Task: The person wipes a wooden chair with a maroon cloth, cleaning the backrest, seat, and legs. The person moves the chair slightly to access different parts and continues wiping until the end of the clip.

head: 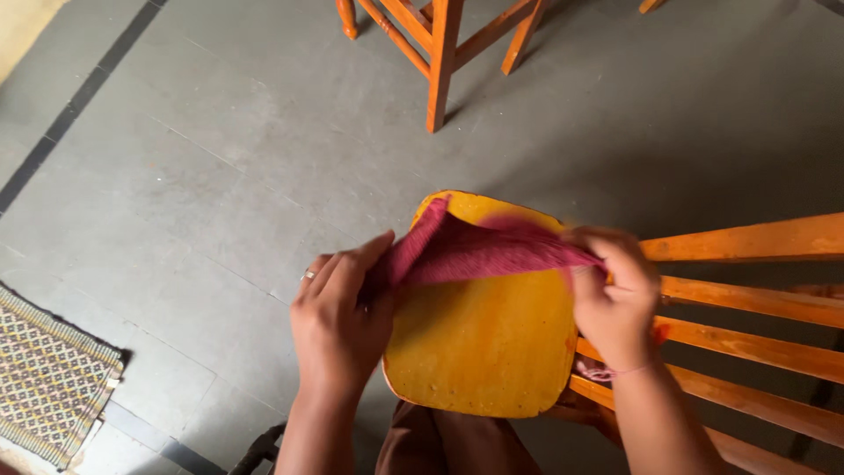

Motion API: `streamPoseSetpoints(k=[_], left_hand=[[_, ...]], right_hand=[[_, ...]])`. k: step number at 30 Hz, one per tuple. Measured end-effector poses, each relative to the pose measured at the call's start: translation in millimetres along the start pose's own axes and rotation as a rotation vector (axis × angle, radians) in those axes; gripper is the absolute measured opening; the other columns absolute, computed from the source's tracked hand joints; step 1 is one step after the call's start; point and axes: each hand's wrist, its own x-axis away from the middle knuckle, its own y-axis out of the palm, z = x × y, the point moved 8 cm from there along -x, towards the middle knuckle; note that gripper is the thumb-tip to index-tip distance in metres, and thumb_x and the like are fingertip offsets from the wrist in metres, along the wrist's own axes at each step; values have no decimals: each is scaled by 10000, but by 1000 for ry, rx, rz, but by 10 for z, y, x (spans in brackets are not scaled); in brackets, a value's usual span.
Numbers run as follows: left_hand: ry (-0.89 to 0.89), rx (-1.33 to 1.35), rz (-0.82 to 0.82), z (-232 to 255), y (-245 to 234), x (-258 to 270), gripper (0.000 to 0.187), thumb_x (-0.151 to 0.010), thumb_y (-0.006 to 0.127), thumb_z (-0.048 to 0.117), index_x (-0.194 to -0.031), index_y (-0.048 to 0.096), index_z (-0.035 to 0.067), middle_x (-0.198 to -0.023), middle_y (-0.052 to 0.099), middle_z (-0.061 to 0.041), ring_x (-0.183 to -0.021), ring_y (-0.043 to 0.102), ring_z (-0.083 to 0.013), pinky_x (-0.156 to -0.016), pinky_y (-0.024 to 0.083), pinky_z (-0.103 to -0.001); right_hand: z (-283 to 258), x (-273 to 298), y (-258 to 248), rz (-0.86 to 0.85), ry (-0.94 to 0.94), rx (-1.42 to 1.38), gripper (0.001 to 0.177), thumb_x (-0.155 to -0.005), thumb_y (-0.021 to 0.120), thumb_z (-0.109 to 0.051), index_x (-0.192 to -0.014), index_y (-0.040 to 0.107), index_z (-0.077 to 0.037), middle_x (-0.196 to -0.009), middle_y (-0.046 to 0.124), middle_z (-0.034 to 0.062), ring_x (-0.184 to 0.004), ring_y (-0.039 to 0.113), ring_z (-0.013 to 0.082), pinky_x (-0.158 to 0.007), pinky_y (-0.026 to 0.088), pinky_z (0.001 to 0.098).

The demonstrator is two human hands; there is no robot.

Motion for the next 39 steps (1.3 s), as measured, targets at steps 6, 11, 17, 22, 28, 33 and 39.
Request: streamPoseSetpoints(k=[6,11,17,22,28,33,39], left_hand=[[-31,116,-301,22,591,911,538,-707,784,-7,-1218,773,162,-849,676,-60,-788,676,-260,-710,550,-381],[-424,377,-882,-386,1850,2526,574,-780,712,108,-1346,619,121,-1069,581,-100,-966,602,-271,-811,522,-386],[-278,-150,-1085,-1253,2621,3247,743,-828,705,317,-1477,409,106,-1380,389,-126,-1263,399,-305,-994,405,-428],[-200,-481,-928,-1986,2846,2698,942,-869,699,490,-1586,235,93,-1639,229,-147,-1511,229,-333,-1147,307,-463],[-537,-484,-1025,-2575,2910,2432,1060,-866,643,625,-1609,76,125,-1697,59,-32,-1550,112,-221,-1242,65,-560],[-664,-594,-1016,-2452,2415,3001,1054,-868,611,646,-1610,111,89,-1696,72,-75,-1545,135,-243,-1232,81,-559],[-692,-431,-1150,-2135,2168,3480,989,-908,577,612,-1628,159,78,-1728,84,-86,-1523,97,-286,-1197,62,-576]], right_hand=[[448,321,-337,-166,22,16,227,-848,596,158,-949,657,-37,-1190,719,65,-1088,672,181,-936,559,280],[1827,1350,-261,-469,376,370,265,-772,663,121,-843,765,-113,-1304,702,63,-1021,710,165,-746,570,313],[2787,2467,168,-701,657,600,276,-812,793,-90,-1081,762,-141,-1299,666,129,-1163,657,256,-998,555,359],[2665,2633,1222,-739,271,490,587,-796,737,-134,-1356,564,-100,-1555,444,142,-1415,445,361,-1144,370,482],[2863,2405,1927,-1162,91,819,679,-933,517,-505,-1535,374,-225,-1677,217,51,-1531,211,314,-1175,160,626],[3421,1585,1869,-941,198,906,731,-996,477,-530,-1625,291,-209,-1716,137,24,-1577,115,315,-1237,50,622],[2617,2696,1976,-882,240,882,939,-796,698,-463,-1565,297,-105,-1696,73,164,-1548,129,422,-1188,99,699]])
